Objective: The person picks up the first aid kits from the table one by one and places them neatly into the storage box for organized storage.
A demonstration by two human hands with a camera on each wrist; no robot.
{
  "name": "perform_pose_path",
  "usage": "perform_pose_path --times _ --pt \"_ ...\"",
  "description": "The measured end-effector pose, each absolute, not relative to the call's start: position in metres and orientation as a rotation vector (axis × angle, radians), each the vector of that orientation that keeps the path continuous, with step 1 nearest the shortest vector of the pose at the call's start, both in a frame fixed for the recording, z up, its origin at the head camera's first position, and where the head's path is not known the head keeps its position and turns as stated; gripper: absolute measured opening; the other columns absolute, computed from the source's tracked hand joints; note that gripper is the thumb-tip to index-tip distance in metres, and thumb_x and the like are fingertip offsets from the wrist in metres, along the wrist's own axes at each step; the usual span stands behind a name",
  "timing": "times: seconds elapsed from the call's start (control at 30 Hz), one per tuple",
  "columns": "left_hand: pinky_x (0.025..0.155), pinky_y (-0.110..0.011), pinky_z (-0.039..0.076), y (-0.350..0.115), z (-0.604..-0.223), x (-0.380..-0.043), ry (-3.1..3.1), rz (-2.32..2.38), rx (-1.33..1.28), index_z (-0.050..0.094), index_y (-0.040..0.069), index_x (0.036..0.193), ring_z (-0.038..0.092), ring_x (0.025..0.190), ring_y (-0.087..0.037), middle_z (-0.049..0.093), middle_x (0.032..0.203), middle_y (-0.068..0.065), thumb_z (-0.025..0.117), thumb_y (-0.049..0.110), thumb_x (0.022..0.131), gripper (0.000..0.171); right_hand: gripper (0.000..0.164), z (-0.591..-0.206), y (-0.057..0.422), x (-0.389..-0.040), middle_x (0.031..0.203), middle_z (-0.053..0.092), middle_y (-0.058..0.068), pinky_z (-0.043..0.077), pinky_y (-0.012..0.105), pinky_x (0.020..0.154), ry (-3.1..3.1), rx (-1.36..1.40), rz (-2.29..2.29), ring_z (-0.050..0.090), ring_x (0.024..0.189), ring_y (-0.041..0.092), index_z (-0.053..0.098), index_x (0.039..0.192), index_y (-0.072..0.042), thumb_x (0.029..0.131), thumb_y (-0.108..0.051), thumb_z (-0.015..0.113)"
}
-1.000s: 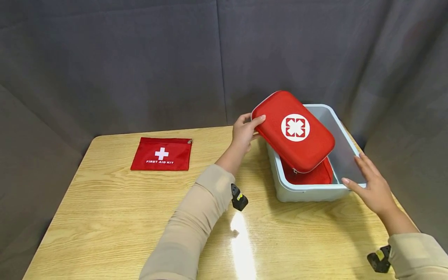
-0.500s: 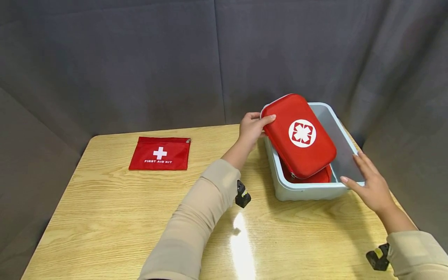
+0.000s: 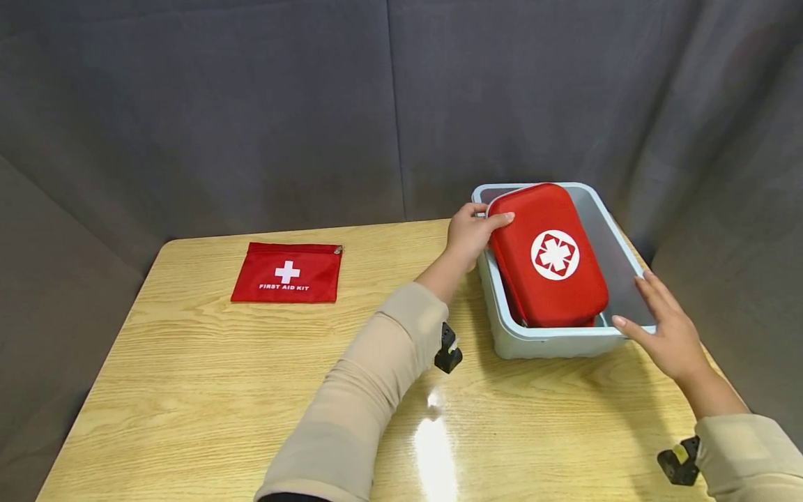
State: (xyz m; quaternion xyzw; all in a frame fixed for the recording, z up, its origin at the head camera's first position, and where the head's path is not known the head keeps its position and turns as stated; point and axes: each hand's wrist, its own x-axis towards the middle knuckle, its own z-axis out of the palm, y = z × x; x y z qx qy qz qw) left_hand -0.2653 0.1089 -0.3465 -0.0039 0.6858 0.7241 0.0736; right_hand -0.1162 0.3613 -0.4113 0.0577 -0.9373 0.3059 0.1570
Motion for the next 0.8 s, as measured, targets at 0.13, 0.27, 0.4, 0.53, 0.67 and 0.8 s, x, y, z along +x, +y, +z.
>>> perform_pose_path --times 0.13,0.27,0.4,0.53,0.67,0.8 --pt "0.053 -0.022 0.047 0.115 -0.346 -0.263 2.086 2.158 0.001 0.055 0.006 0.099 0.053 0.06 -0.013 0.055 0.081 -0.001 0.07 0.018 0.071 0.033 0.065 -0.411 0.362 -0.115 0.139 0.017 0.017 0.013 0.057 0.095 -2.679 0.16 0.876 0.015 0.125 0.034 0.026 0.132 0.003 0.081 -0.023 0.057" --pt "0.054 -0.022 0.047 0.121 -0.346 -0.261 2.1 2.14 0.01 0.057 0.005 0.099 0.053 0.061 -0.013 0.054 0.078 0.001 0.07 0.018 0.071 0.033 0.065 -0.411 0.363 -0.114 0.139 0.017 0.017 0.013 0.058 0.094 -2.678 0.157 0.876 0.015 0.125 0.035 0.026 0.132 0.003 0.081 -0.023 0.056" --pt "0.055 -0.022 0.047 0.124 -0.346 -0.26 2.128 2.1 0.03 0.058 0.005 0.101 0.054 0.064 -0.012 0.055 0.079 0.001 0.07 0.019 0.072 0.034 0.065 -0.41 0.363 -0.113 0.139 0.017 0.018 0.013 0.059 0.094 -2.683 0.152 0.877 0.015 0.125 0.035 0.026 0.132 0.003 0.081 -0.023 0.056" --pt "0.056 -0.021 0.047 0.126 -0.346 -0.261 2.191 2.033 0.038 0.059 0.007 0.101 0.055 0.066 -0.011 0.056 0.081 0.001 0.069 0.021 0.072 0.034 0.065 -0.409 0.363 -0.112 0.14 0.016 0.017 0.012 0.059 0.093 -2.697 0.143 0.873 0.014 0.125 0.036 0.025 0.133 0.003 0.082 -0.023 0.055" --pt "0.056 -0.019 0.047 0.128 -0.346 -0.264 2.272 1.953 0.061 0.06 0.008 0.101 0.055 0.067 -0.011 0.057 0.083 0.001 0.069 0.024 0.073 0.034 0.065 -0.409 0.363 -0.112 0.14 0.015 0.016 0.013 0.061 0.092 -2.71 0.135 0.866 0.014 0.125 0.037 0.024 0.133 0.002 0.082 -0.024 0.055" --pt "0.058 -0.017 0.046 0.129 -0.346 -0.264 2.378 1.854 0.113 0.059 0.01 0.105 0.054 0.068 -0.009 0.057 0.086 0.002 0.067 0.028 0.074 0.036 0.066 -0.409 0.363 -0.113 0.14 0.014 0.016 0.012 0.061 0.091 -2.723 0.127 0.867 0.013 0.125 0.037 0.023 0.134 0.002 0.082 -0.024 0.055"
